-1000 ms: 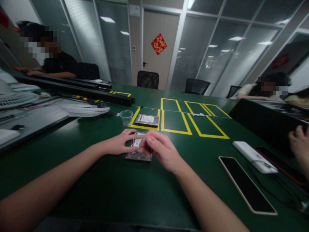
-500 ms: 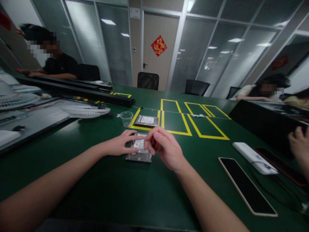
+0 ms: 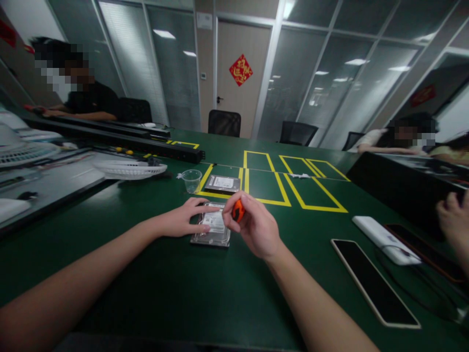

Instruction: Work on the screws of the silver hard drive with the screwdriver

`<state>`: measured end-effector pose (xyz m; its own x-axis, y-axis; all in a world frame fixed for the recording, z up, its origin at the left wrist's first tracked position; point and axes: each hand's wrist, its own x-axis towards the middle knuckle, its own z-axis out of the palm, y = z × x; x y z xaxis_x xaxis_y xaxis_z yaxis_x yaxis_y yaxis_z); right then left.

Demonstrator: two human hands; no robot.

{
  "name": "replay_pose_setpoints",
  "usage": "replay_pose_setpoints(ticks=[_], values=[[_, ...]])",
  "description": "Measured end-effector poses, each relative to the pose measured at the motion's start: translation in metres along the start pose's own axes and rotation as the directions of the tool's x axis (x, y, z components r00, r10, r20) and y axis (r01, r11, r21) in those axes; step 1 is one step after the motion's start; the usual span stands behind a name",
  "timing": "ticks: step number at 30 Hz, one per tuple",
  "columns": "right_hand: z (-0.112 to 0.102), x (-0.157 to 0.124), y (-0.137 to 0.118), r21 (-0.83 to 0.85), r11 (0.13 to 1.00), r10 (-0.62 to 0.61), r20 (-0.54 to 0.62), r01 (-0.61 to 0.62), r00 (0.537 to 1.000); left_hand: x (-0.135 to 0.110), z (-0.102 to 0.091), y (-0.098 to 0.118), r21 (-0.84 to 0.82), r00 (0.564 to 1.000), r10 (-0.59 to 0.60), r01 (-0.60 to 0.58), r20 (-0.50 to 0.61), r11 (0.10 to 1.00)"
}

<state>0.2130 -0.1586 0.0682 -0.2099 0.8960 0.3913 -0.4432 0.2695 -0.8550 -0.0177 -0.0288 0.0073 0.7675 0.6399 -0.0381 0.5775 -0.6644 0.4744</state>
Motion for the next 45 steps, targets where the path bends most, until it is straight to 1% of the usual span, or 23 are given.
replay_pose_setpoints(ticks=[5, 11, 25, 32, 39, 45], values=[[-0.0011, 0.0003, 0.0007, -0.026, 1.0, -0.01, -0.01, 0.009, 1.0, 0.0002, 0.0023, -0.0022, 0.004, 0.999, 0.032, -0.032, -0.018, 0.999], [-0.0032, -0.0005, 0.0004, 0.008, 1.0, -0.028, -0.026, 0.028, 0.999, 0.001, 0.0043, -0.004, 0.014, 0.998, 0.051, -0.05, -0.038, 0.999], [0.002, 0.0004, -0.0027, -0.004, 1.0, -0.018, -0.037, 0.018, 0.999, 0.0001, 0.0014, -0.0018, -0.005, 1.0, 0.021, -0.021, -0.003, 1.0], [-0.0001, -0.0003, -0.0021, -0.014, 1.0, -0.014, -0.029, 0.014, 0.999, 0.0003, 0.0023, -0.004, -0.007, 0.999, 0.036, -0.037, -0.02, 0.999], [-0.0001, -0.0017, -0.0002, -0.002, 1.0, -0.021, -0.016, 0.021, 1.0, -0.0002, 0.002, -0.0008, 0.009, 0.999, 0.046, -0.046, -0.028, 0.999], [0.0016, -0.0008, -0.002, -0.011, 1.0, 0.006, -0.024, -0.006, 1.0, -0.0007, 0.0004, 0.0017, -0.003, 1.0, 0.026, -0.026, -0.009, 1.0]])
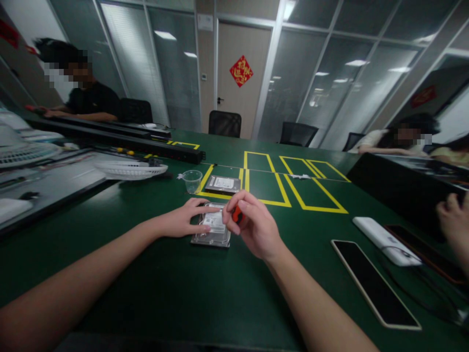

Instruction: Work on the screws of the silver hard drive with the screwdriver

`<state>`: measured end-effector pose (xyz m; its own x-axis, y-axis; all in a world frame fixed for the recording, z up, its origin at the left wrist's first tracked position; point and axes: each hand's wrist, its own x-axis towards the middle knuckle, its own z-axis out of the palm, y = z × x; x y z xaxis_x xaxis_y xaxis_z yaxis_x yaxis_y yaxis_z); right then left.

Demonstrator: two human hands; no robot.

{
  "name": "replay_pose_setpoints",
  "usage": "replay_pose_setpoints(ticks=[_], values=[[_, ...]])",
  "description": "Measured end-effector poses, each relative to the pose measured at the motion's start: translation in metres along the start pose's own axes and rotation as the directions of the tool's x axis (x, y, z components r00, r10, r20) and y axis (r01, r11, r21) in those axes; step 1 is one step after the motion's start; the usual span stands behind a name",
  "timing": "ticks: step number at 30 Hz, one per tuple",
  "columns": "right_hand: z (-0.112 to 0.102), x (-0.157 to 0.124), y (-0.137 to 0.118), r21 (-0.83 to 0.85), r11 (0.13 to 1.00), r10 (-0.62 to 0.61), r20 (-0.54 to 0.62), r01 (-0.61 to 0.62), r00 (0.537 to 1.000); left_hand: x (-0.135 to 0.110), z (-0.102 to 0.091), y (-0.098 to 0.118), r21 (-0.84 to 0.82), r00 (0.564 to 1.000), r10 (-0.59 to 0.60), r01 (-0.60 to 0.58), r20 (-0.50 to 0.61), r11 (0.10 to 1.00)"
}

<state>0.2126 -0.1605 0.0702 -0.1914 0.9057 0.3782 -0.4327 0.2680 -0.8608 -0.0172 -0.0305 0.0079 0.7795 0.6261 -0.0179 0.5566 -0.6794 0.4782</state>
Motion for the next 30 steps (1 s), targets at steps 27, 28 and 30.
replay_pose_setpoints(ticks=[27, 28, 30], values=[[-0.002, 0.0008, 0.0028, -0.045, 0.999, -0.002, -0.036, 0.0, 0.999, 0.0015, 0.0033, -0.0052, 0.004, 0.999, 0.026, -0.026, -0.025, 1.0], [-0.0017, 0.0007, 0.0024, -0.048, 0.999, -0.001, -0.035, 0.0, 0.999, 0.0015, 0.0031, -0.005, 0.004, 0.999, 0.023, -0.023, -0.023, 1.0], [-0.0009, 0.0008, 0.0017, -0.055, 0.998, -0.007, -0.033, 0.005, 0.999, 0.0013, 0.0027, -0.0044, 0.003, 1.0, 0.017, -0.017, -0.021, 1.0]])
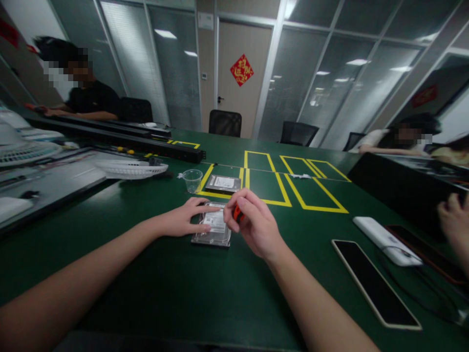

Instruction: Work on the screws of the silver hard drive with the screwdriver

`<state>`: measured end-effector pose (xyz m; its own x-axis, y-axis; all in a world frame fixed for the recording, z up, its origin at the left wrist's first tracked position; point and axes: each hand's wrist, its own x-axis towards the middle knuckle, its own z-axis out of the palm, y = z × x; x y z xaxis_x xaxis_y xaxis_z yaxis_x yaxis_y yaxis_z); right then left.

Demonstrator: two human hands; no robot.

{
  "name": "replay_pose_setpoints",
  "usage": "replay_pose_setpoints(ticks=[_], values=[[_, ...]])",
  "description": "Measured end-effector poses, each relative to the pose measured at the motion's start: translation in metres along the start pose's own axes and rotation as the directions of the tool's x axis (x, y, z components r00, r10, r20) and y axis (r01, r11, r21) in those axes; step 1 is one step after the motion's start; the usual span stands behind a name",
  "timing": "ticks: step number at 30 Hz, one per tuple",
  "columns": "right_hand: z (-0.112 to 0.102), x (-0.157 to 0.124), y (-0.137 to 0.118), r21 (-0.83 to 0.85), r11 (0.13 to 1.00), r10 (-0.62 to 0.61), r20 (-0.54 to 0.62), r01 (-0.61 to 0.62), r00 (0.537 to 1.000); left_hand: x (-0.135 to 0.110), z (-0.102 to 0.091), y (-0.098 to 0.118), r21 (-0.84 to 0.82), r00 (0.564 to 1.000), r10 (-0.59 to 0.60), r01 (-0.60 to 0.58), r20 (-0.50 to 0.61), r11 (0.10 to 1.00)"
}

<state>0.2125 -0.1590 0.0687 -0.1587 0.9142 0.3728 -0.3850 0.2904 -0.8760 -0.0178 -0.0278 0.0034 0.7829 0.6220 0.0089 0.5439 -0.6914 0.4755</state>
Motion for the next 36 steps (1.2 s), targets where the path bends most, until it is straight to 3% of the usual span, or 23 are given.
replay_pose_setpoints(ticks=[36], values=[[-0.0006, 0.0003, -0.0017, 0.072, 0.997, -0.017, 0.041, 0.014, 0.999, -0.0002, -0.002, 0.0021, 0.006, 1.0, -0.024, 0.024, 0.019, 1.0]])
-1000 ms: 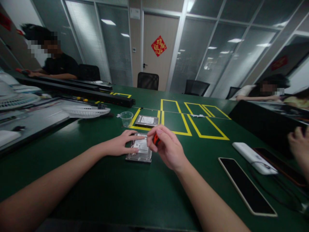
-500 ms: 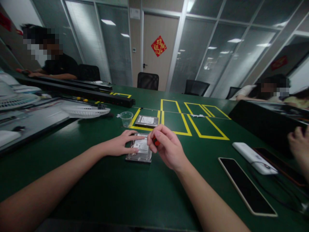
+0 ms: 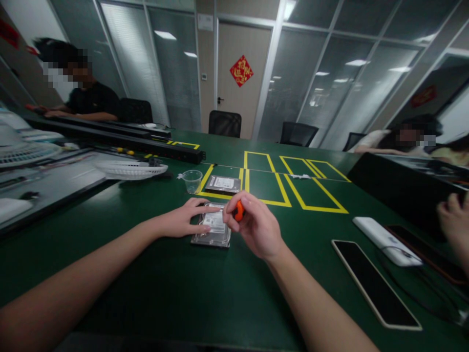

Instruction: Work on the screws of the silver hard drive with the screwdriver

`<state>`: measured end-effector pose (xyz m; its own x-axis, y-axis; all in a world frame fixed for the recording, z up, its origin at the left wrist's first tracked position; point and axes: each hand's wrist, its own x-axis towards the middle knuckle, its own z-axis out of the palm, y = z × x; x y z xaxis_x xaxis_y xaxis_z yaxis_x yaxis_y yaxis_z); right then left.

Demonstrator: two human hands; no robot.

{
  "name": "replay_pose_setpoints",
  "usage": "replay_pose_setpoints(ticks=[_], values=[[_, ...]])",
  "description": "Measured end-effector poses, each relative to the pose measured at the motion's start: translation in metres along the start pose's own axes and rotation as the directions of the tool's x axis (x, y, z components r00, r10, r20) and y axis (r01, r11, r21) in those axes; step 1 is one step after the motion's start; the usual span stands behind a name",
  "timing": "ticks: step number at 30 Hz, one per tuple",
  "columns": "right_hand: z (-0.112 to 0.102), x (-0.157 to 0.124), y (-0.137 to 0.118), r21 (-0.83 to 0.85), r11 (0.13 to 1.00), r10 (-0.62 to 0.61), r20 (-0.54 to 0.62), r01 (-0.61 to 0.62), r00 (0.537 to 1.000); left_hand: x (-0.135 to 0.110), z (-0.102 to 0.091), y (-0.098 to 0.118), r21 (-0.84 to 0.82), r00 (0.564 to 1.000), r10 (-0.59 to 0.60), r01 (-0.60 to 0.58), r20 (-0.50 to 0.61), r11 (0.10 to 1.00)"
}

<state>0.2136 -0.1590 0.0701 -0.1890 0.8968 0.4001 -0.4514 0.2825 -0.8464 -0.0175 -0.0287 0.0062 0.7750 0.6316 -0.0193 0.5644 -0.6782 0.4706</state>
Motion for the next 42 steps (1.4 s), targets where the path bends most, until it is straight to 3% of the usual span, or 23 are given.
replay_pose_setpoints(ticks=[42], values=[[0.0011, -0.0014, 0.0033, -0.02, 1.0, 0.014, -0.019, -0.014, 1.0, 0.0006, 0.0037, -0.0035, 0.005, 0.998, 0.039, -0.039, -0.038, 0.999]])
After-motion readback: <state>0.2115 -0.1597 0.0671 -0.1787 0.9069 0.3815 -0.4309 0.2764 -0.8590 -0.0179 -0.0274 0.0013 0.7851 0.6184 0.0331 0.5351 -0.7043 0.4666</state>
